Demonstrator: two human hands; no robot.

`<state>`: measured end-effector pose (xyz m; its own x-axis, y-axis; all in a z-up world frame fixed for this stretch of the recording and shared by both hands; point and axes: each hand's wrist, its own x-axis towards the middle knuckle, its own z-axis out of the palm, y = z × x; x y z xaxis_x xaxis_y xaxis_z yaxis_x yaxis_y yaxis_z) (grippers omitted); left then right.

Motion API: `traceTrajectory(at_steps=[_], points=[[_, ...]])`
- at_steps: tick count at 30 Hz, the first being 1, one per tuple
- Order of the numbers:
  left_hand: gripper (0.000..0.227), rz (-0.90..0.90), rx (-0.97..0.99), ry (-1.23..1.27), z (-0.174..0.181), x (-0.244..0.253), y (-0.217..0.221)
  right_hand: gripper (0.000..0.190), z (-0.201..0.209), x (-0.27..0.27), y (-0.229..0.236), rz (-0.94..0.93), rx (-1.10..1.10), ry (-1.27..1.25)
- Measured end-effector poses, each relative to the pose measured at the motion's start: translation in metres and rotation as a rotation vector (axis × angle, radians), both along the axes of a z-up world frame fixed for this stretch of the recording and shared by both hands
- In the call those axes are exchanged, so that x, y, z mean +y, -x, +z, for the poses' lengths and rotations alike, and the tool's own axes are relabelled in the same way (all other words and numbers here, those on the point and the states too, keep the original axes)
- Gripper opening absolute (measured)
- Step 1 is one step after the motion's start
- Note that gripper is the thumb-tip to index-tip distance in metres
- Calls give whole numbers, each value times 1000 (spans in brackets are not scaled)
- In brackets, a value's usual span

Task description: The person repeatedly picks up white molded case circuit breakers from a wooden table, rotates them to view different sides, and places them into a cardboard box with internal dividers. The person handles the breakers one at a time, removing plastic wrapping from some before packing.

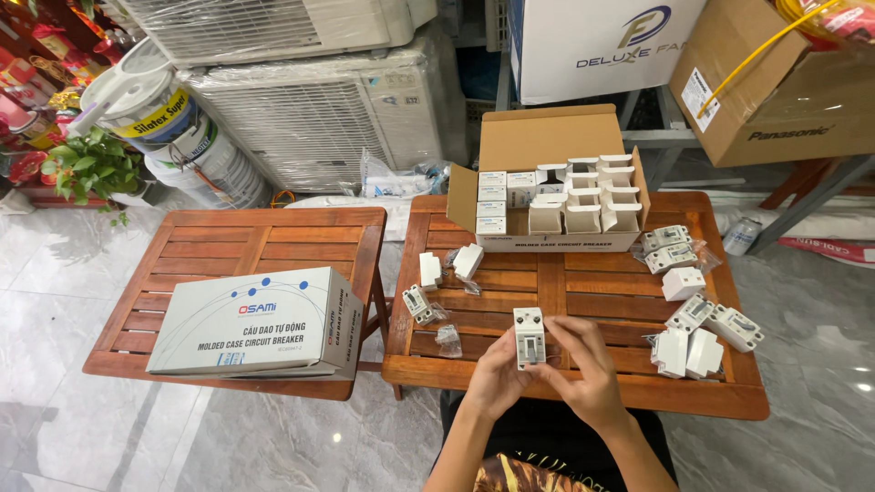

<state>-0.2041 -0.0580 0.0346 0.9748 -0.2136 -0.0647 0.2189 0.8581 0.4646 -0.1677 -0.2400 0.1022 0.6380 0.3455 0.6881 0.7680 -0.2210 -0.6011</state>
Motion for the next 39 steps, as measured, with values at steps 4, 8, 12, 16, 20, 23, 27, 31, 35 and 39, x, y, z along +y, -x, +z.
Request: traceTrajectory(at_steps=[4,8,12,16,20,23,27,31,35,39], points=[[57,-1,12,17,5,-7,4,79,13,-11,-4,8,-4,50],[56,-10,-25,31,6,-10,6,63,18,-16,-5,110,99,-16],[52,-5,3,8,5,-14,8,45,24,-17,-6,111,197,-75],[50,-8,40,-25,15,-17,9,40,17,-15,-6,109,247,-125],[50,-4,35,-20,14,-22,7,22,9,-10,-7,61,401,-228],[46,35,86,15,18,-26,6,23,2,-5,-9,91,583,-307],[48,91,125,7,13,-29,-1,32,-7,-4,-15,155,859,-413],[47,117,203,-4,8,-28,-2,42,-20,1,-15,145,979,-446],[44,132,246,-14,3,-27,-4,41,-25,2,-17,168,953,-463],[40,128,200,-89,2,-23,-6,50,-29,-6,-18,277,858,-314]])
